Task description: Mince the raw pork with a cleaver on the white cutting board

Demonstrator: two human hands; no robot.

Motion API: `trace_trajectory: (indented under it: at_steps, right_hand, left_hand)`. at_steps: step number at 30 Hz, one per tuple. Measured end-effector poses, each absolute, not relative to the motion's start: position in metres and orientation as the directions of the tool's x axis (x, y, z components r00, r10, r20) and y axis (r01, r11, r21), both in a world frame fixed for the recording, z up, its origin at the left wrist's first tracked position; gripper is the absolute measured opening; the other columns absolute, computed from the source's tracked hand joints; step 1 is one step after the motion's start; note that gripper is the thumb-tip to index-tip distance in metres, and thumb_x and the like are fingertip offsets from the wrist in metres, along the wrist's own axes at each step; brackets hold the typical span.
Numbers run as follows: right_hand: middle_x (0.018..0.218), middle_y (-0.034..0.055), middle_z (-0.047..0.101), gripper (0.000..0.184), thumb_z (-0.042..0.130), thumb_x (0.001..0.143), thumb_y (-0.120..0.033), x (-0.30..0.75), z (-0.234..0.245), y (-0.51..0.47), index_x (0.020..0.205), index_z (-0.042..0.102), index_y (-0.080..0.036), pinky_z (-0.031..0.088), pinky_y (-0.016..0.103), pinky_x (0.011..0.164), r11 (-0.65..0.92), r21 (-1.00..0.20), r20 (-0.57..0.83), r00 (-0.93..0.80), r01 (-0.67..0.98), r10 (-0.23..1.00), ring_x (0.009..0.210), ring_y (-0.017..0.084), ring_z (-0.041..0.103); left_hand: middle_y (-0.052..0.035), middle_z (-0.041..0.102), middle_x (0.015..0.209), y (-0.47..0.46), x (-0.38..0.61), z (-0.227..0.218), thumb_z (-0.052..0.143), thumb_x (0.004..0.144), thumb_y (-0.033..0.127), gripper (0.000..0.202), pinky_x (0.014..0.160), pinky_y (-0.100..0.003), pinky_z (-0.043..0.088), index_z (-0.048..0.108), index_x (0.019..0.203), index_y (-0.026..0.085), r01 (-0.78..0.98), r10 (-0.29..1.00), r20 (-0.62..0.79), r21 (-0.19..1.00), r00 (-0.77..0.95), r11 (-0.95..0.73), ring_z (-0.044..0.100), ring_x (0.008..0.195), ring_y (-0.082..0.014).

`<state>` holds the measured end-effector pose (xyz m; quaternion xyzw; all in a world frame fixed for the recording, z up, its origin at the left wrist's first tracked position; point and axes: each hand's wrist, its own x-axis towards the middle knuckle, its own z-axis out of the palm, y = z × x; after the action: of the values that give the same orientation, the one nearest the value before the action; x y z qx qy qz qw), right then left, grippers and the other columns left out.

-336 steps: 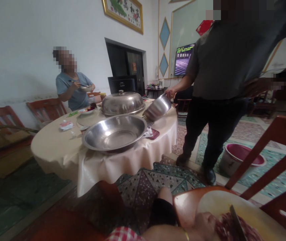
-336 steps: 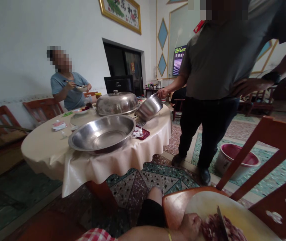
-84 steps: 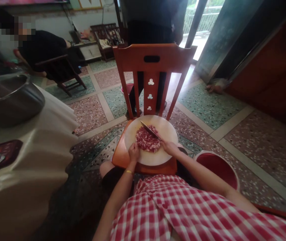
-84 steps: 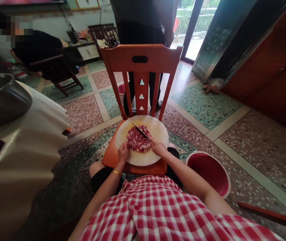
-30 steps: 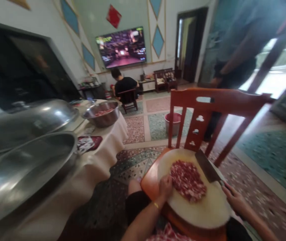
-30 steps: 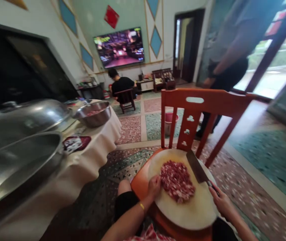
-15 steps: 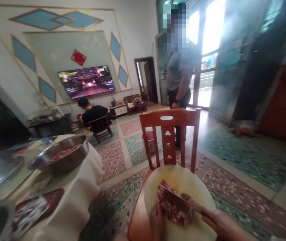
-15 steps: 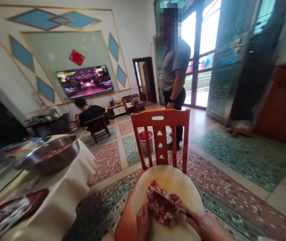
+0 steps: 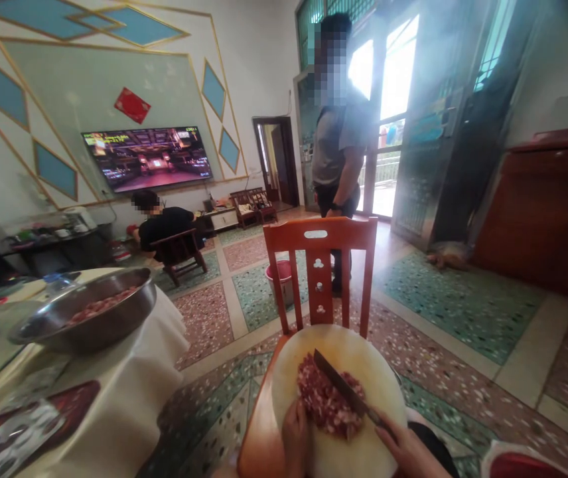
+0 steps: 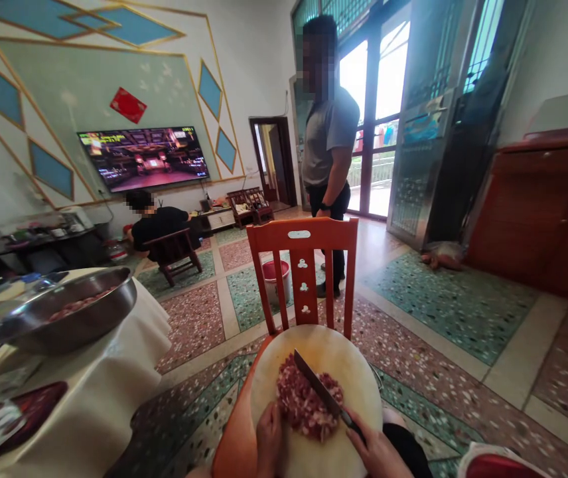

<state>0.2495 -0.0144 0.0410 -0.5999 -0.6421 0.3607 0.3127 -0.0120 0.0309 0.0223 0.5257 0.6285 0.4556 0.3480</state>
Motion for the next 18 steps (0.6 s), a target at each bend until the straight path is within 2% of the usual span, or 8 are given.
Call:
trace_trajectory:
  at_steps: [4,10,18]
  right_hand:
    - [0.117,0.003,0.061,0.051,0.045,0.081,-0.051,0.245,0.025,-0.02,0.121,0.058,-0.023,0.04,0.029,0.097,-0.031,-0.822,-0.057,-0.029,0.569,0.998,0.112,0.023,0.053]
    - [0.112,0.0024,0.065,0.048,0.042,0.082,-0.05,0.24,0.025,-0.026,0.121,0.058,-0.025,0.044,0.027,0.091,-0.037,-0.821,-0.055,-0.014,0.569,0.998,0.107,0.023,0.057]
    - [0.117,0.0002,0.061,0.046,0.042,0.081,-0.048,0.24,0.021,-0.028,0.118,0.059,-0.028,0.043,0.029,0.093,-0.017,-0.799,-0.037,-0.021,0.602,0.999,0.109,0.024,0.056]
  left_hand:
    - [-0.0105,0.066,0.085,0.033,-0.012,0.021,0.031,0.08,0.064,0.057,0.072,-0.028,0.045,0.064,0.081,0.017,0.331,0.979,0.039,0.943,-0.2,0.03,0.059,0.079,-0.0212]
    - [-0.0087,0.065,0.073,0.032,-0.011,0.025,0.032,0.079,0.064,0.055,0.067,-0.029,0.044,0.061,0.069,0.019,0.321,0.973,0.072,0.947,-0.221,0.003,0.058,0.071,-0.0211]
    - [-0.008,0.065,0.075,0.032,-0.012,0.023,0.031,0.081,0.061,0.053,0.068,-0.027,0.044,0.06,0.07,0.018,0.348,0.979,0.049,0.937,-0.196,0.023,0.057,0.072,-0.0197]
